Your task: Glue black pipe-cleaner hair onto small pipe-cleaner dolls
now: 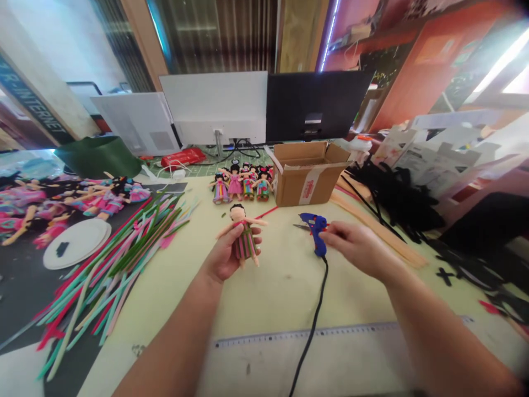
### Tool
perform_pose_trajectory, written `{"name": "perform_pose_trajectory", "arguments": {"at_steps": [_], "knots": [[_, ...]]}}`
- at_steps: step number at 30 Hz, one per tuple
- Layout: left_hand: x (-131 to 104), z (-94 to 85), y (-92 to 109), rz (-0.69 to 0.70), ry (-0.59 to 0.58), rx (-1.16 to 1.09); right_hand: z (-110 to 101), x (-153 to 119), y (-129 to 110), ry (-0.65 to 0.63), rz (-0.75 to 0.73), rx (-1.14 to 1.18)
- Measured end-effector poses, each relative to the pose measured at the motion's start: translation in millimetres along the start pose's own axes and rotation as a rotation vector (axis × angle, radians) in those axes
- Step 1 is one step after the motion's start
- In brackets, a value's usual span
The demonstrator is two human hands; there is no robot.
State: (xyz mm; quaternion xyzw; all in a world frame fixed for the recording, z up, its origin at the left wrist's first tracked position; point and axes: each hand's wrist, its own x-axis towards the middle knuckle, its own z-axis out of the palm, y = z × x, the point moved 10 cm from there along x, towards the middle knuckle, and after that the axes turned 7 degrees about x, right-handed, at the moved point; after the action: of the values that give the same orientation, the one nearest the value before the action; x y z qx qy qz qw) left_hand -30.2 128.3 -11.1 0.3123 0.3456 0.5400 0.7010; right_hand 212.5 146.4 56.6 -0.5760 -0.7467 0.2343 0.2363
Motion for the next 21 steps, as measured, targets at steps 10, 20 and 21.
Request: {"name": "perform_pose_trajectory", "arguments": {"at_steps": [10,20,21], "knots": [[-0.3,-1.2,2.0,0.005,-0.003,0.022,103.8,-19.0,-44.5,-0.452,-0.193,-0.130],[-1.4,2.3,-4.9,-0.024,0.019,0.084,48.7,-9.6,-11.6,-0.271,-0.025,-0.093],[-1.3,1.7,-5.7,-0.027,0.030,0.090,31.2,-4.9,3.5,-0.175,0.045,-0.106]]}}
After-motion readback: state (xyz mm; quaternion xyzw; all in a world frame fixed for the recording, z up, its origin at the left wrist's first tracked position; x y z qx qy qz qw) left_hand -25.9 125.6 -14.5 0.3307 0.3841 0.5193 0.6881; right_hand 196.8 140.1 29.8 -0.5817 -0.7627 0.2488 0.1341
